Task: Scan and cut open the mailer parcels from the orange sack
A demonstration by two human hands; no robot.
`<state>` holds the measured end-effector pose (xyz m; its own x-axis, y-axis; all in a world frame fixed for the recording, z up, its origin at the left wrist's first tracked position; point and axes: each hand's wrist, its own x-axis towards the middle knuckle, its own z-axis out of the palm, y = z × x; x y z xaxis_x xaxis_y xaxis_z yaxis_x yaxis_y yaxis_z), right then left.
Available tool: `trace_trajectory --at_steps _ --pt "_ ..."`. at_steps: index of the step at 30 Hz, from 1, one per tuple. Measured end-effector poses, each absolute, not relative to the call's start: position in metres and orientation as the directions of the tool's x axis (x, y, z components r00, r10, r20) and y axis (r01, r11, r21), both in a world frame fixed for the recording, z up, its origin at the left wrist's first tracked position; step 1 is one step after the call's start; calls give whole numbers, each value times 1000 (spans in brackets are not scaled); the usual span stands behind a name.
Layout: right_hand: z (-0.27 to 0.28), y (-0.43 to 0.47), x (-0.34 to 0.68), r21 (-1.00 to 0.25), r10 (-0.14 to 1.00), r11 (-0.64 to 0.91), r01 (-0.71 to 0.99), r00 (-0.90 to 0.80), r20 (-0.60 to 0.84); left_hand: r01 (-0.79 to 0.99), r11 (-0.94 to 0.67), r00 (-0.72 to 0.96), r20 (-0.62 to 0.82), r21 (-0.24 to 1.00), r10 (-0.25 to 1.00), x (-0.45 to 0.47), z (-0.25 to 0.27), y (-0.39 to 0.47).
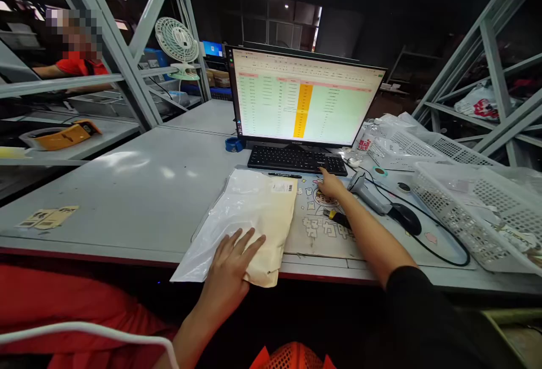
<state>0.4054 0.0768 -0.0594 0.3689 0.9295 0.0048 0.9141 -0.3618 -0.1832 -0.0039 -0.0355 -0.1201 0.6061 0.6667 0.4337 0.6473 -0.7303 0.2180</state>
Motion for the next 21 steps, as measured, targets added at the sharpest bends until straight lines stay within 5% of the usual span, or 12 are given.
trace_trajectory --at_steps 21 --pt "-59 99 395 -210 901 -432 877 408 -148 641 -684 557 403 348 726 -1 -118 -41"
